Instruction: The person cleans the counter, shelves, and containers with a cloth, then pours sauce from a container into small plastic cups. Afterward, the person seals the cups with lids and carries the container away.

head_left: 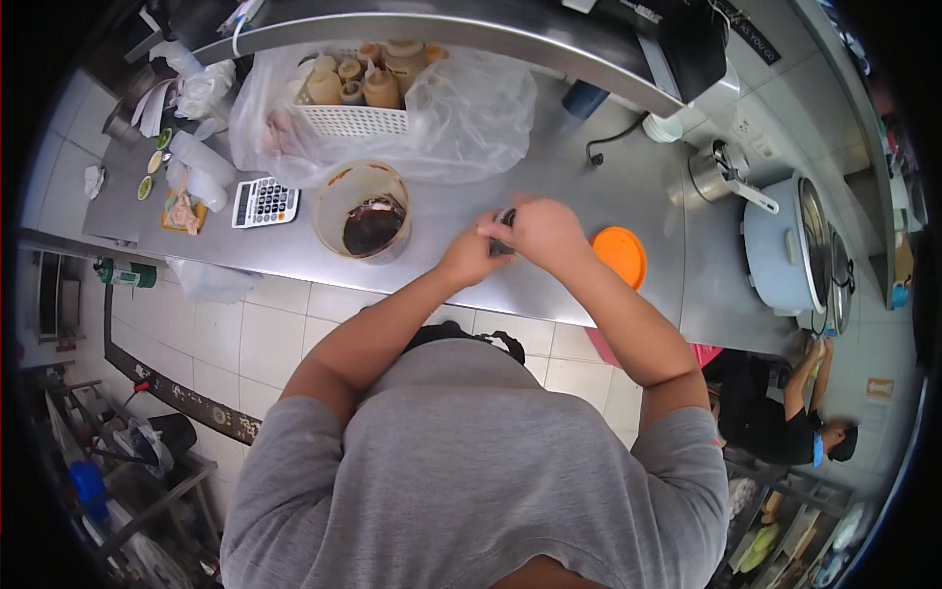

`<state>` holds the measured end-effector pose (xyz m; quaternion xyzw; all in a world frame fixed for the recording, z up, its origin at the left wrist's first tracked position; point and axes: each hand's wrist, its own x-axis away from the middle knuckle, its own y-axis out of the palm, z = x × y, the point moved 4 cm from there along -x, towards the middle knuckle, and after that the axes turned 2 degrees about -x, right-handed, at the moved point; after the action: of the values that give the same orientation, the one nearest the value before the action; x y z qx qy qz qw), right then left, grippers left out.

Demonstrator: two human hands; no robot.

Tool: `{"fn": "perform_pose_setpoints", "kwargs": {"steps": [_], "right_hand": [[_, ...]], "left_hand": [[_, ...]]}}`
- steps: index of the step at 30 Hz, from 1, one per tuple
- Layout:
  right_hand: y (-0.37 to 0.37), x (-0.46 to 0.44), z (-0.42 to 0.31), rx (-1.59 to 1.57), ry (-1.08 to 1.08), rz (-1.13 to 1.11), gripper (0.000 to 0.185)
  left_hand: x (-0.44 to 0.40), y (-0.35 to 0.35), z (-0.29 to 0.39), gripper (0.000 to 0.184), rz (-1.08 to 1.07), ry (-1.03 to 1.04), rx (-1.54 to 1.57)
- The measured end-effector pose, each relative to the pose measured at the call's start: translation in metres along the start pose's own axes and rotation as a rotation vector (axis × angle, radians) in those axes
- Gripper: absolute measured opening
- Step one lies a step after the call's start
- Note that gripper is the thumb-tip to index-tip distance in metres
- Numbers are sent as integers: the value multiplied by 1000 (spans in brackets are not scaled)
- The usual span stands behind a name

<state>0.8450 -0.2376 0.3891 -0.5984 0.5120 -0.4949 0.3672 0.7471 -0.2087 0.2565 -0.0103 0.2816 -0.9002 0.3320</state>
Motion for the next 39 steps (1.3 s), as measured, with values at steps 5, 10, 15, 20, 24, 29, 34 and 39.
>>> {"fn": "perform_pose_setpoints", "kwargs": {"steps": [5,10,15,20,24,29,34,39], "right_hand": [[-5,12,10,-195,-152,112,51],[-8,22,26,-163,65,34,53],[5,17,19,-283,-12,158,59],[9,23,31,-485,-31,305,77],[17,43,21,-661,-250,495,79],[-5,82,78,-1624,-175,431,76],[-84,35,19,-1922,-804,81,105],[-79,32,-28,-1616,-1398,-341,88]], "left_hand": [[-1,-6,0,76,40,-216,131],[-1,-10,9,76,74,-193,83],[-1,-6,6,76,98,-206,136],[-4,-1,-3,75,155,-148,172],[-11,-8,-6,76,171,-115,290],[-2,-65,77,73,168,-101,692],[3,-59,166,78,-698,-76,1242],[7,-39,196,71,-910,14,1603]]}}
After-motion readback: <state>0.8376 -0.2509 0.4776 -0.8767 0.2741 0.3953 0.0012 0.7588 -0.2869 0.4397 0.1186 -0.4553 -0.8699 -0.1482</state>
